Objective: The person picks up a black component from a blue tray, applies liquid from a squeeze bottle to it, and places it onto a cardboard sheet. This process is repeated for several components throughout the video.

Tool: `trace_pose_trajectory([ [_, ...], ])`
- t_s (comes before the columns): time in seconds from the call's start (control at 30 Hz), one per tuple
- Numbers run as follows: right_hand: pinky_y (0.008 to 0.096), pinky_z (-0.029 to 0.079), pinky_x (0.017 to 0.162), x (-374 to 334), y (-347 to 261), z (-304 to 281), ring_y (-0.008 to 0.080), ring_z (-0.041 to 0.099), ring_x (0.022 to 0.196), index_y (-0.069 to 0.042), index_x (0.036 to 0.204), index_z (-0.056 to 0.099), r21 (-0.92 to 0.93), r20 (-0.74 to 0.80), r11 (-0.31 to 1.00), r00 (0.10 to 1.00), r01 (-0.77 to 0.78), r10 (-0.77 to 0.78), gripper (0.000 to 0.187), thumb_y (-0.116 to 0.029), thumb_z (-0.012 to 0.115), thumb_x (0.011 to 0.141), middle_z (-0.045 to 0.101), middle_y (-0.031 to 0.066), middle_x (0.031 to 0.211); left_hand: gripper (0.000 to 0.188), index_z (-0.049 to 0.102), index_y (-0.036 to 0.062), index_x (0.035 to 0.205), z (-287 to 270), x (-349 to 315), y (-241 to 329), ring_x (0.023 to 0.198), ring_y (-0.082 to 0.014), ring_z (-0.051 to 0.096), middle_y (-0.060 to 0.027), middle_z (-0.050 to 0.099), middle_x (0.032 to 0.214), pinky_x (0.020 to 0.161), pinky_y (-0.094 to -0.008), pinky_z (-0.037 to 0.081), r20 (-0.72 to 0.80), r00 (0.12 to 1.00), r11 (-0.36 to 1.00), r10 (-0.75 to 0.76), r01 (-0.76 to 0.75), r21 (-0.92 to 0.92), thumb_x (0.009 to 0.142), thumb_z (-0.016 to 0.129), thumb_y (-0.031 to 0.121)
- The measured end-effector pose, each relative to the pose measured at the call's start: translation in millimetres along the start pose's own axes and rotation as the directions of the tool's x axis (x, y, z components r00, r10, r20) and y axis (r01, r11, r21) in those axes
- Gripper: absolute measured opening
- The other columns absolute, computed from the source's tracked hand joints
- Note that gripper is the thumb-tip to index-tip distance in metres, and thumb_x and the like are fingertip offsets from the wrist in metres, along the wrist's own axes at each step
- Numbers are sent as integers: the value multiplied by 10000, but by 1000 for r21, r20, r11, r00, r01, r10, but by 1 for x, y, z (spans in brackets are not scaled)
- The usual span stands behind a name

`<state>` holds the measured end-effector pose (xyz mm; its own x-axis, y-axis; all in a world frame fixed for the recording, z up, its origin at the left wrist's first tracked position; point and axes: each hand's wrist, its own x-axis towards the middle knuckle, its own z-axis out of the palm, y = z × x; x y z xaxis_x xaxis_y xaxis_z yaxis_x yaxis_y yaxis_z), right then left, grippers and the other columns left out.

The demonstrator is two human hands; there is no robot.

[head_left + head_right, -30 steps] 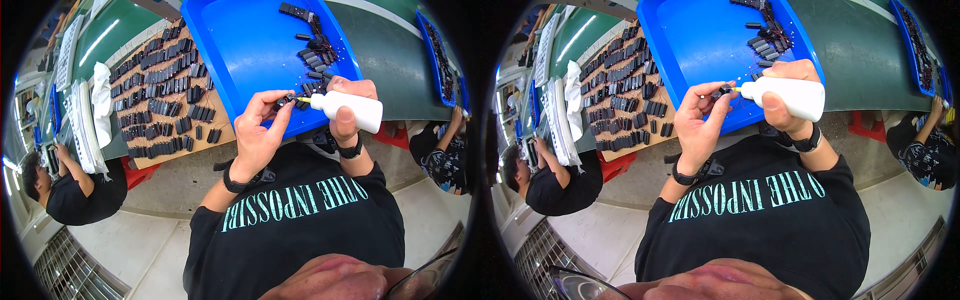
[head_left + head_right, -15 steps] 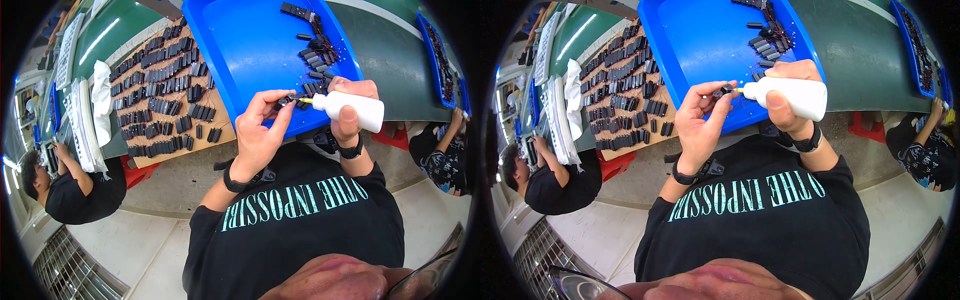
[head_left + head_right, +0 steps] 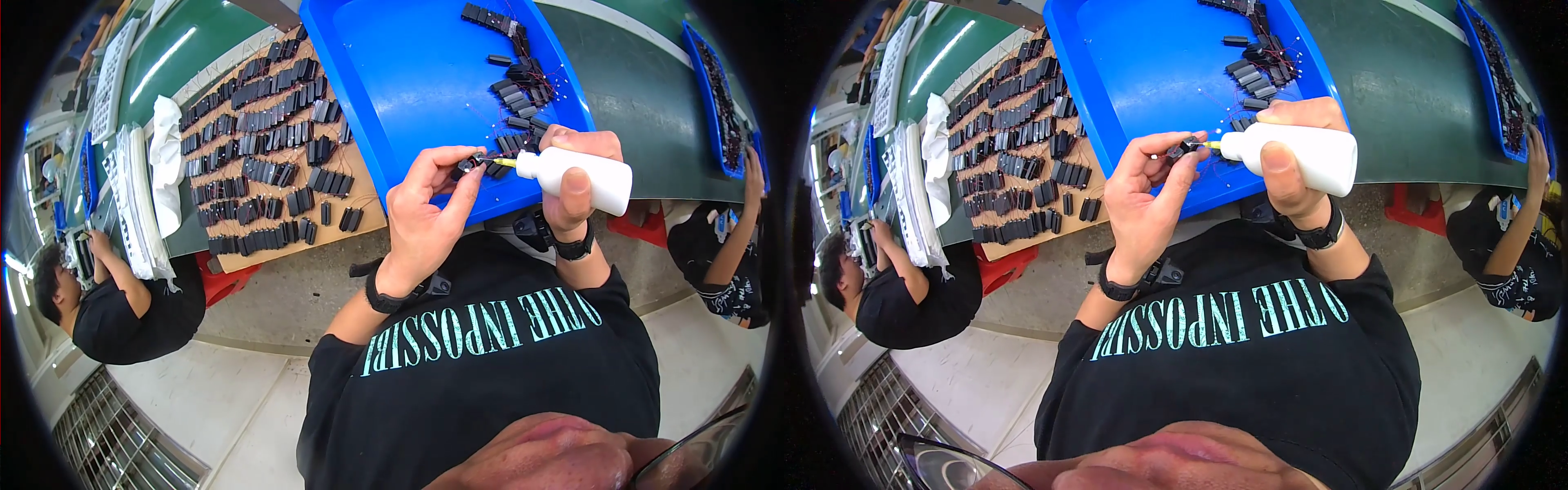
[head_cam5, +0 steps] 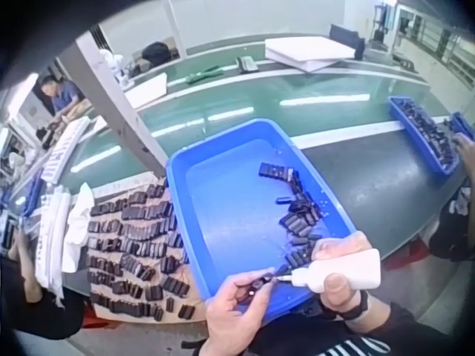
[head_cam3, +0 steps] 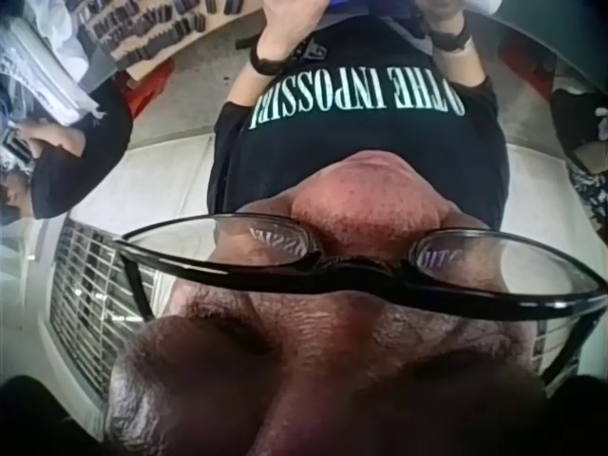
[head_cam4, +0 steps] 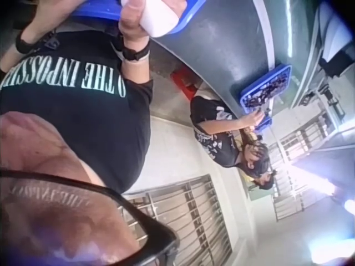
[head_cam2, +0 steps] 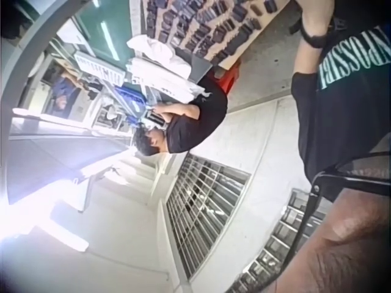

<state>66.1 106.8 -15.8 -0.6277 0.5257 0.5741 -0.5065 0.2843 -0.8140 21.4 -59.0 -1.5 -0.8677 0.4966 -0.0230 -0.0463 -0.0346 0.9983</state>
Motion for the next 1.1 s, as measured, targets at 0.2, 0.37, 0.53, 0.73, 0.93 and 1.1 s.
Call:
trace_pose_trajectory([
  [0.2, 295, 345, 512, 1, 2, 0, 131, 423, 532, -25, 947, 499, -23, 11, 1000, 1000, 19, -19, 401, -385, 648, 850, 471, 53, 660, 201, 598, -31, 1063, 4, 0, -1, 817, -63, 635, -83, 698, 958, 720, -207, 518, -65, 998, 998, 11, -15, -60, 869, 644, -11],
  [0.37, 299, 315, 502, 0, 0, -1, 132, 397, 527, -32, 958, 495, 146, 25, 989, 1000, 16, -19, 433, -421, 651, 849, 432, 39, 625, 202, 600, -28, 1065, 4, 0, -2, 826, -70, 642, -82, 702, 954, 722, -210, 520, -70, 998, 998, 5, -9, -63, 870, 647, -3],
  [0.53, 298, 291, 490, 0, -6, 2, 132, 381, 526, -34, 971, 495, 130, 70, 991, 997, 17, -27, 500, -486, 663, 835, 407, 26, 610, 201, 604, -26, 1064, 4, 0, 0, 834, -76, 650, -78, 703, 941, 722, -211, 519, -66, 998, 999, -3, 0, -45, 869, 648, 1],
  [0.73, 285, 328, 490, -3, -4, 5, 138, 422, 531, -24, 983, 531, 45, 51, 999, 999, 0, -3, 525, -499, 684, 820, 446, 34, 628, 203, 606, -27, 1067, 3, 1, -1, 840, -80, 652, -80, 702, 946, 722, -212, 520, -55, 998, 1000, 5, -5, -11, 870, 646, -1],
  [0.93, 278, 349, 483, -4, 0, 3, 136, 442, 516, -21, 978, 550, 21, 40, 1000, 999, 5, -6, 516, -485, 701, 812, 479, 41, 646, 205, 604, -31, 1070, 3, 0, -3, 850, -88, 654, -87, 700, 962, 729, -217, 522, -51, 998, 1000, 29, -29, -10, 869, 641, -9],
  [1.1, 277, 349, 471, -4, 3, 3, 129, 442, 507, -26, 964, 548, 8, 42, 999, 999, 32, -32, 489, -461, 710, 811, 484, 37, 652, 208, 603, -33, 1072, 4, 0, -3, 860, -97, 660, -97, 701, 978, 738, -226, 527, -55, 998, 999, 31, -32, -9, 868, 639, -14],
])
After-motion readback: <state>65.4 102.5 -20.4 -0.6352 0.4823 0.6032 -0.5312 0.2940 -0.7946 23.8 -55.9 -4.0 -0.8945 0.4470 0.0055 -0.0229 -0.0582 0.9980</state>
